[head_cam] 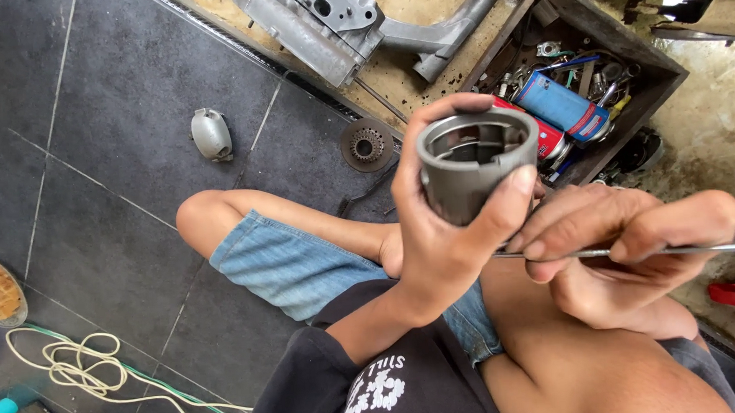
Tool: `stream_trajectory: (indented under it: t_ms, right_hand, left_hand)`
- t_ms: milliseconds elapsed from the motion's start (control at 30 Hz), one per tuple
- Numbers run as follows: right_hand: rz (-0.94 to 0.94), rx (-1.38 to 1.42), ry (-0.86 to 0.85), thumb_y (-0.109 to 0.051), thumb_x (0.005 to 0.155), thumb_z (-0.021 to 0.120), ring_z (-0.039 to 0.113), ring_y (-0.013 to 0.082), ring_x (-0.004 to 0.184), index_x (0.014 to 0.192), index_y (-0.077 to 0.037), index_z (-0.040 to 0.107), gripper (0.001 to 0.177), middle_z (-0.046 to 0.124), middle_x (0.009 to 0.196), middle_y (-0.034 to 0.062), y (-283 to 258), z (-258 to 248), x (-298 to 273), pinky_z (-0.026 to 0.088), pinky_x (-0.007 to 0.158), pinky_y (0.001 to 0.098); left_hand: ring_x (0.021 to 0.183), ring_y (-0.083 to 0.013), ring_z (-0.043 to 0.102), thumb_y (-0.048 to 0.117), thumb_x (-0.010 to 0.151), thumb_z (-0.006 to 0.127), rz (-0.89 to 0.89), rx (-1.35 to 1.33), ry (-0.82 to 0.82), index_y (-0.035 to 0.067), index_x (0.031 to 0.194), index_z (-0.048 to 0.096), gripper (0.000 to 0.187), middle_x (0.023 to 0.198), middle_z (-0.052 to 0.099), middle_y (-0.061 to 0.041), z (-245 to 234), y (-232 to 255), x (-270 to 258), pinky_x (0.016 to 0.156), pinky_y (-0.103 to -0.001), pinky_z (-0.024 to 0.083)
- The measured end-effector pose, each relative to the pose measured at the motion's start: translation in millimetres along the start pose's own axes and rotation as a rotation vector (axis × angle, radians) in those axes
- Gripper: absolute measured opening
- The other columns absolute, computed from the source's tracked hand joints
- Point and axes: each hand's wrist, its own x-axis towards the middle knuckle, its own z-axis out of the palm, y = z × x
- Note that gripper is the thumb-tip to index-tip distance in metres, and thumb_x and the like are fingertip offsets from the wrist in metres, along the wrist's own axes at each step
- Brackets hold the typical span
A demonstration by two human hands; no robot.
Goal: The person sits on the floor and uses a small metal tool to scrape and clean the inside of a motorcycle piston. They briefly reach into a nearby wooden box to retrieve a different tool before continuing to clean the piston's interior surface.
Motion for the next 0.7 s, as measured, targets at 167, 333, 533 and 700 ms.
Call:
stream_trajectory:
  t_ms: [167,333,533,700]
  right_hand:
    - [0.087,-0.108,0.027,-0.017,0.082,0.068,0.058,0.0111,0.048,0.102,-0.020,0.027,0.046,0.051,0.064,0.0010,-2.1,0.5,7.4,0.051,0.049,0.0171]
    - [0.184,-0.109,0.099,-0.019,0.096,0.058,0.053,0.0115,0.058,0.107,-0.022,0.031,0.030,0.048,0.072,-0.0012,-5.6,11.1,12.7,0.050,0.062,0.0195]
    - [0.171,-0.117,0.134,-0.020,0.096,0.059,0.046,0.0113,0.055,0.104,-0.022,0.030,0.030,0.045,0.072,-0.0012,-1.6,9.4,7.7,0.044,0.056,0.0189]
    - [0.202,-0.171,0.111,-0.019,0.095,0.055,0.043,0.0137,0.052,0.102,-0.022,0.027,0.029,0.044,0.066,-0.0006,-4.2,10.1,9.6,0.041,0.057,0.0216]
  left_hand:
    - [0.086,-0.0150,0.070,0.027,0.091,0.073,-0.073,-0.120,-0.085,0.005,0.131,0.049,0.052,0.112,0.066,-0.010,-4.1,14.5,3.6,0.088,-0.027,0.060]
    - [0.085,-0.0203,0.069,0.025,0.092,0.072,-0.086,-0.195,-0.131,0.005,0.131,0.049,0.049,0.112,0.066,-0.012,-6.1,16.4,8.8,0.088,-0.033,0.062]
    - [0.085,-0.0202,0.068,0.026,0.092,0.072,-0.103,-0.228,-0.127,0.005,0.132,0.048,0.051,0.110,0.066,-0.012,-6.9,14.0,5.1,0.088,-0.033,0.061]
    - [0.089,-0.0176,0.068,0.027,0.090,0.073,-0.106,-0.192,-0.123,0.005,0.132,0.050,0.052,0.110,0.066,-0.010,-5.6,16.4,4.9,0.088,-0.030,0.060]
